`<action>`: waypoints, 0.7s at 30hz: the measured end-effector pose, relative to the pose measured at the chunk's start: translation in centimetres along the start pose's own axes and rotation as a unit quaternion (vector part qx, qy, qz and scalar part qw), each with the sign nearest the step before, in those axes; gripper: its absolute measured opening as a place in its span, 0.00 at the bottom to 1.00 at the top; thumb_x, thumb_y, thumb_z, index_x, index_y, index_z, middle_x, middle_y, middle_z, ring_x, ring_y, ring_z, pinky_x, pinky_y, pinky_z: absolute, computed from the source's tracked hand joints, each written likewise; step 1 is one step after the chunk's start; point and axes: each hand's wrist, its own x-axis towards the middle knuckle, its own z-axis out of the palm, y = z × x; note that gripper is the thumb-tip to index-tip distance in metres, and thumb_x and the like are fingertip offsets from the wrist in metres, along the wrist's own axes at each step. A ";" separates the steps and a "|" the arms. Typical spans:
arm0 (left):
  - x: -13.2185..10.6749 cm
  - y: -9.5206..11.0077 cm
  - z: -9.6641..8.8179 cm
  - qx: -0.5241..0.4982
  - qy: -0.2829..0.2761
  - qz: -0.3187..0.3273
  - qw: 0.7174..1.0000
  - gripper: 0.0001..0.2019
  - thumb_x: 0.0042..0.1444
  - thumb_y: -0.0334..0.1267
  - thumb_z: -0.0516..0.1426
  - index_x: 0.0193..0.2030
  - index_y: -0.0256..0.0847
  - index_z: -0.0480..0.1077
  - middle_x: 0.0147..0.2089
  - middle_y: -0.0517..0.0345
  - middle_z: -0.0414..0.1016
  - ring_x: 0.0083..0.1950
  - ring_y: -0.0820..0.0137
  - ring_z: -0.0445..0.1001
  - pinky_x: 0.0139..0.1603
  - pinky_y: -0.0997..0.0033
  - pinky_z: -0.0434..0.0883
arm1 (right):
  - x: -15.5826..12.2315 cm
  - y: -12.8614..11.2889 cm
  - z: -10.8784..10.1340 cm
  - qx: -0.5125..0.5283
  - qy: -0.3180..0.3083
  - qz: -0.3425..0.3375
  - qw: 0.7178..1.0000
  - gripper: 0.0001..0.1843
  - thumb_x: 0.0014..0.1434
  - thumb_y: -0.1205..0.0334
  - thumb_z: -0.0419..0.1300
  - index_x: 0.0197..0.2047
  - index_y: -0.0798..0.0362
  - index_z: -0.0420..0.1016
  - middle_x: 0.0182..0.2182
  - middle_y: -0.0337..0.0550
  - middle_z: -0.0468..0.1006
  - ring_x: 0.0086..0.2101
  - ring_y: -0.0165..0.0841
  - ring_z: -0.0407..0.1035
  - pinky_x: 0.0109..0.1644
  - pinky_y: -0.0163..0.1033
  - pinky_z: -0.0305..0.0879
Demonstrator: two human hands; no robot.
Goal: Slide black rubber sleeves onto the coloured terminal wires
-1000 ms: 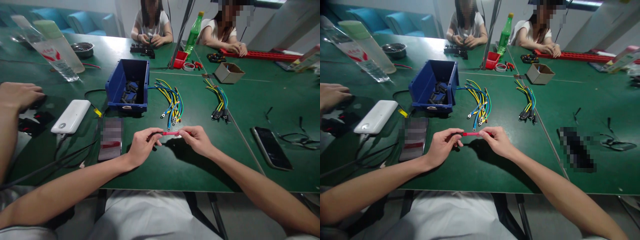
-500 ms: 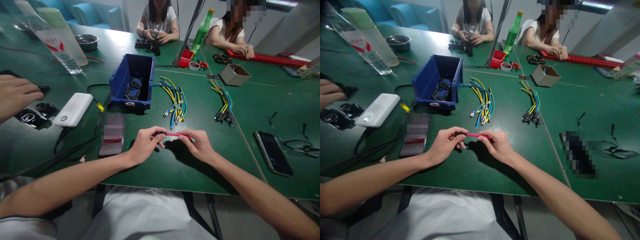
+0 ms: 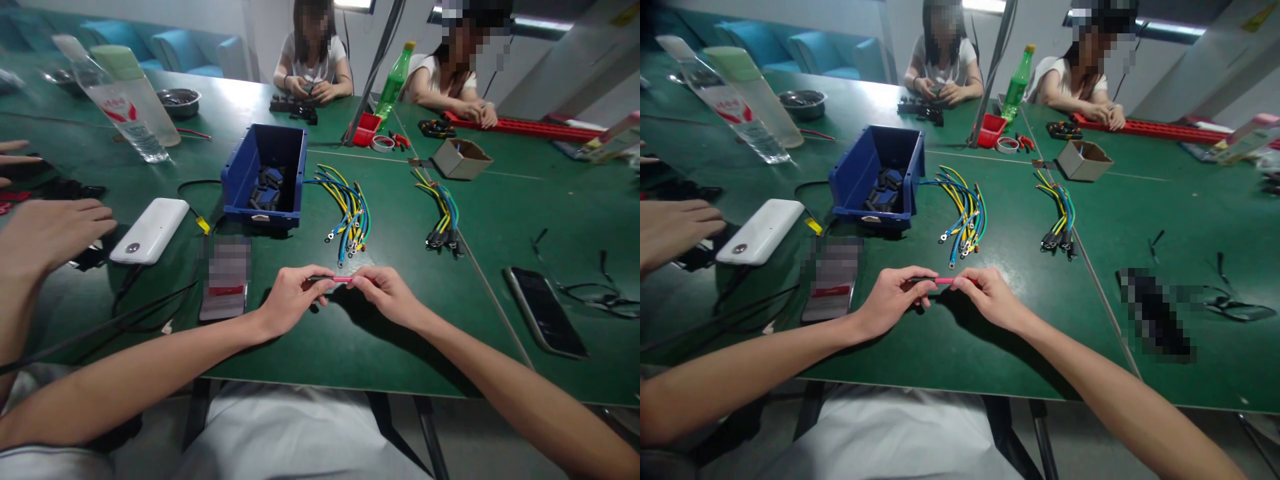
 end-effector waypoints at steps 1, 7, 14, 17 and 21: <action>0.0 0.0 0.0 -0.001 -0.002 0.002 1.000 0.15 0.57 0.43 0.60 0.44 0.34 0.76 0.26 0.58 0.76 0.26 0.73 0.76 0.25 0.78 0.72 | 0.0 -0.1 0.0 -0.024 0.010 -0.020 0.999 0.22 0.66 0.48 0.51 0.37 0.57 0.78 0.19 0.35 0.65 0.21 0.25 0.55 0.26 0.32 0.50; -0.1 0.2 0.1 0.000 0.021 0.011 1.000 0.15 0.56 0.43 0.61 0.45 0.35 0.75 0.28 0.57 0.78 0.28 0.71 0.78 0.25 0.77 0.72 | -0.1 -0.6 -0.3 -0.110 0.052 -0.087 0.989 0.18 0.65 0.52 0.53 0.38 0.56 0.78 0.23 0.40 0.73 0.23 0.27 0.61 0.29 0.33 0.54; 0.3 0.2 0.2 -0.006 0.044 0.003 0.999 0.14 0.56 0.42 0.61 0.45 0.34 0.75 0.28 0.57 0.78 0.29 0.71 0.78 0.28 0.77 0.72 | 0.2 -0.1 -0.7 -0.103 0.076 -0.065 0.990 0.19 0.65 0.51 0.53 0.37 0.57 0.78 0.20 0.37 0.69 0.22 0.26 0.57 0.28 0.34 0.51; 0.3 0.2 0.2 -0.010 0.041 -0.007 0.999 0.14 0.55 0.42 0.61 0.45 0.34 0.76 0.29 0.55 0.79 0.29 0.71 0.78 0.28 0.77 0.72 | 0.3 0.2 -0.7 -0.088 0.060 -0.045 0.993 0.21 0.65 0.49 0.53 0.35 0.58 0.78 0.19 0.36 0.66 0.22 0.26 0.55 0.27 0.34 0.49; 0.3 0.1 0.2 -0.014 0.036 -0.006 0.999 0.14 0.55 0.40 0.61 0.45 0.34 0.76 0.29 0.55 0.78 0.29 0.71 0.77 0.28 0.77 0.71 | 0.5 0.4 -0.8 -0.073 0.048 -0.042 0.995 0.22 0.64 0.48 0.53 0.35 0.58 0.79 0.20 0.36 0.67 0.22 0.26 0.56 0.27 0.33 0.49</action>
